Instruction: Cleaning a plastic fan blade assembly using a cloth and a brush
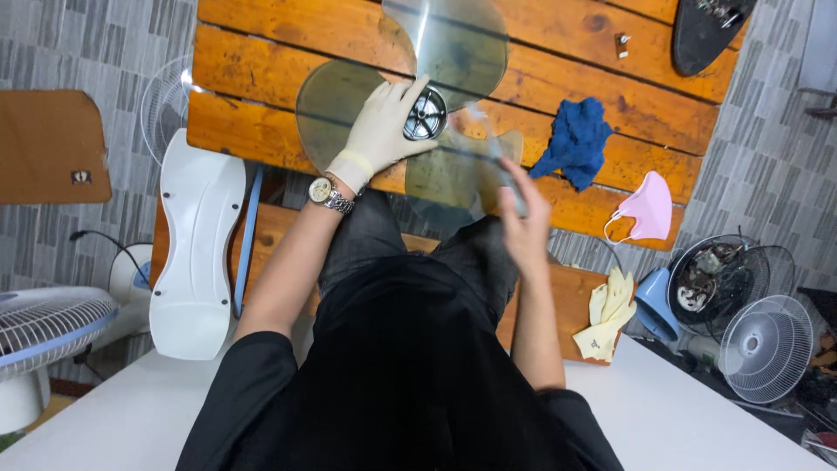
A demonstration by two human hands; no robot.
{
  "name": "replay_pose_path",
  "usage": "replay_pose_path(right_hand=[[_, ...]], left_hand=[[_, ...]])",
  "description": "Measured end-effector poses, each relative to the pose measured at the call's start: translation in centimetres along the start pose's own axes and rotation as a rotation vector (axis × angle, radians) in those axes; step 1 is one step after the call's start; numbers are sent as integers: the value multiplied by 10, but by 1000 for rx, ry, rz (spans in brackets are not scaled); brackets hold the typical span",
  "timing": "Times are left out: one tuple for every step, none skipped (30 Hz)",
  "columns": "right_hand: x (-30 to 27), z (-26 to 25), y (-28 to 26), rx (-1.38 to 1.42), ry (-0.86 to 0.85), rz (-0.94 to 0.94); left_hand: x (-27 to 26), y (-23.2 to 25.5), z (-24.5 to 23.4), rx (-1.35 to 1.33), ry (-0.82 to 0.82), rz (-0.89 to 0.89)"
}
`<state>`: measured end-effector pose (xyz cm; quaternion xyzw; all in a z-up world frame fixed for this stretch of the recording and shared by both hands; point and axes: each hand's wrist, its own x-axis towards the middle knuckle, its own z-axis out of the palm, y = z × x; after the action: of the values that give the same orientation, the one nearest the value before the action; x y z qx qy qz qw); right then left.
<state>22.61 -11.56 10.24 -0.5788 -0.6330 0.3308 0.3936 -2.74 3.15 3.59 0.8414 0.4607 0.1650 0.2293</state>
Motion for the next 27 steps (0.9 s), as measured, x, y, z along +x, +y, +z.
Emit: replay_pose_path(right_hand=[[0, 10, 2, 1, -6, 3], [1, 21, 4, -91, -57, -73], [2, 32, 7, -182, -113, -152], [6, 37, 7, -179, -123, -152], [8, 43, 7, -266, -137, -185], [11, 48, 7, -353, -151, -220], [8, 49, 6, -351, -158, -217], [4, 50, 5, -396, -190, -233], [3, 52, 3, -441, -219, -252], [-4, 52, 3, -441, -223, -253], [-10, 50, 4, -487, -235, -252], [-17, 48, 4, -533, -246, -252], [-14, 48, 4, -534, -251, -250], [-13, 48, 4, -557, -251, -218], [-11, 47, 4, -580, -249, -186], [-4, 50, 1, -582, -251, -184], [3, 53, -2, -568, -239, -179], [10, 57, -5, -554, -226, -173], [7, 58, -7, -549, -232, -175], [4, 59, -9, -557, -239, -195], [5, 59, -11, -566, -244, -219], [1, 59, -11, -564, -248, -225], [-4, 57, -11, -559, -264, -194], [-10, 54, -10, -555, -281, -164], [-8, 54, -6, -556, -283, -163], [-6, 53, -3, -550, -264, -173], [-5, 52, 1, -544, -243, -181]], left_hand=[[0, 0, 1, -2, -2, -6], [-1, 0, 2, 2, 14, 8], [-2, 0, 2, 6, 33, 19], [-2, 0, 2, 4, 33, 8], [-2, 0, 2, 14, 35, 14], [-3, 0, 2, 24, 37, 19], [-3, 0, 4, 21, 34, 12], [-3, -1, 6, 54, 43, 24], [-1, -2, 5, 90, 54, 39], [-2, -3, 5, 89, 54, 35], [-2, -2, 6, 117, 45, 32], [-2, -1, 7, 144, 35, 29], [-1, -3, 10, 140, 34, 26], [1, -5, 13, 179, 10, 26], [3, -6, 15, 218, -13, 27], [3, -6, 17, 215, -14, 26], [3, -7, 18, 239, -1, 33], [3, -8, 19, 262, 13, 40], [2, -7, 21, 264, 11, 32], [1, -7, 22, 254, 14, 34], [3, -8, 21, 245, 21, 36], [3, -8, 18, 248, 23, 29], [3, -6, 17, 246, 1, 22], [3, -4, 17, 244, -22, 14], [3, -4, 16, 241, -22, 13], [3, -4, 15, 241, -20, 13], [3, -3, 15, 241, -21, 15]])
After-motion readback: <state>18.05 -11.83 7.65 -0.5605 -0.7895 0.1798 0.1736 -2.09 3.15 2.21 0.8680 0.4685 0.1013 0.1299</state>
